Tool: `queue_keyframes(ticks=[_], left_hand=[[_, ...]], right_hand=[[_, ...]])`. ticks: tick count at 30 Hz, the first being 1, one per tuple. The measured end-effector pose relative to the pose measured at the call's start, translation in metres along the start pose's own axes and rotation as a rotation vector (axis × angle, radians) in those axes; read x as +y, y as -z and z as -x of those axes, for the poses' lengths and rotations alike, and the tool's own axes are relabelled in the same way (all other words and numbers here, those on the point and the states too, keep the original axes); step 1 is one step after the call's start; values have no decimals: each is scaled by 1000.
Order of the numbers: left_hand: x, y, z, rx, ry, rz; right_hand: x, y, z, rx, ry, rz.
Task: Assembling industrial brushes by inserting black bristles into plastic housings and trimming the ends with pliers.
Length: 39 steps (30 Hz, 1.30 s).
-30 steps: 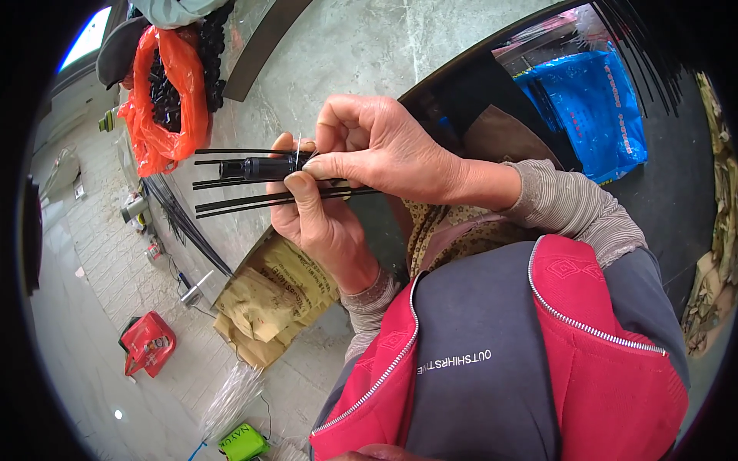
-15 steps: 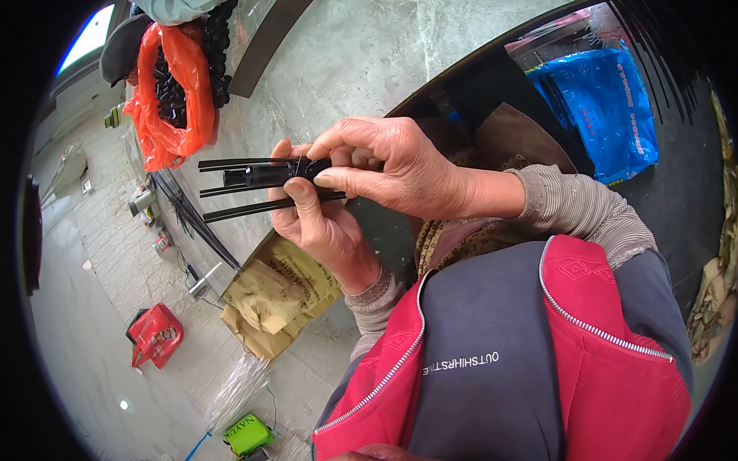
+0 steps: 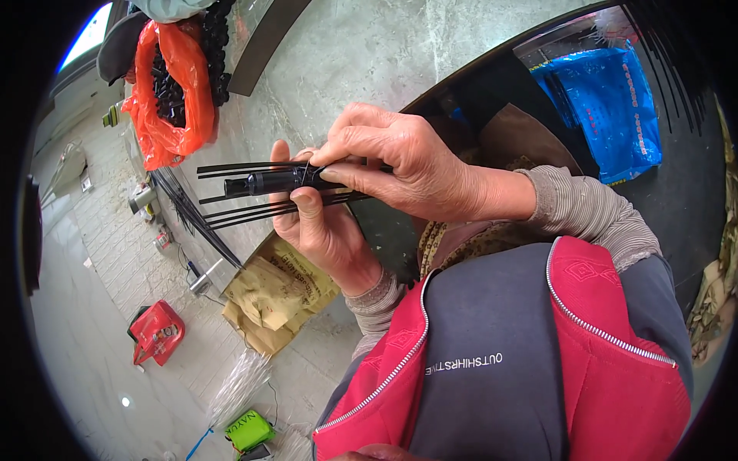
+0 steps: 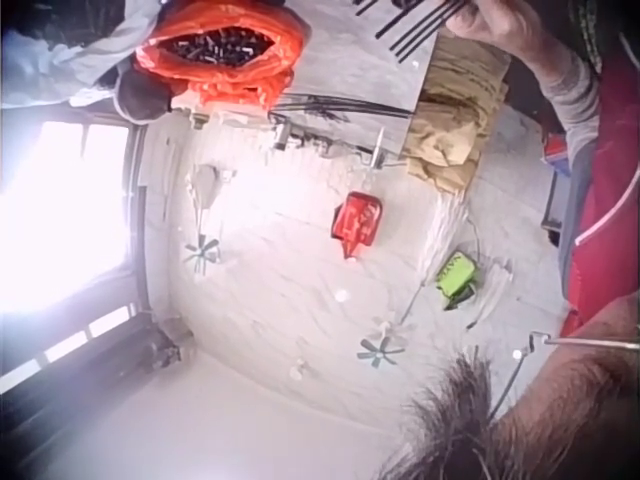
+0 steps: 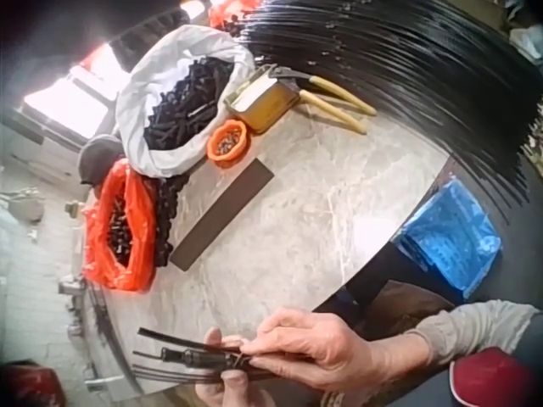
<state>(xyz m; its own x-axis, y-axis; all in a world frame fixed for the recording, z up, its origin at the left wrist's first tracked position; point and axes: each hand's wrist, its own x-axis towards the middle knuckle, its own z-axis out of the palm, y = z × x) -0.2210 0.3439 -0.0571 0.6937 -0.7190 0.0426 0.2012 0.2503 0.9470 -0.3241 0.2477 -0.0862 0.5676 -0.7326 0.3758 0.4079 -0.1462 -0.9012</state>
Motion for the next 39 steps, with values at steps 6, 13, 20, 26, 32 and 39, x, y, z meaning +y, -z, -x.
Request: queue_keyframes(ticks=[6, 13, 20, 26, 32, 39], left_hand=[[1, 4, 4, 93, -34, -7], [-1, 15, 2, 36, -53, 12], [0, 16, 3, 29, -68, -12], [-1, 8, 7, 97, -115, -88], [-5, 8, 1, 90, -142, -142], [-12, -1, -7, -13, -236, -177]], right_hand=[[3, -3, 0, 1, 26, -7], [1, -4, 2, -22, 91, 50], [8, -10, 4, 1, 244, 187], [15, -18, 6, 26, 385, 305], [18, -12, 1, -39, 356, 291], [13, -4, -3, -56, 224, 130]])
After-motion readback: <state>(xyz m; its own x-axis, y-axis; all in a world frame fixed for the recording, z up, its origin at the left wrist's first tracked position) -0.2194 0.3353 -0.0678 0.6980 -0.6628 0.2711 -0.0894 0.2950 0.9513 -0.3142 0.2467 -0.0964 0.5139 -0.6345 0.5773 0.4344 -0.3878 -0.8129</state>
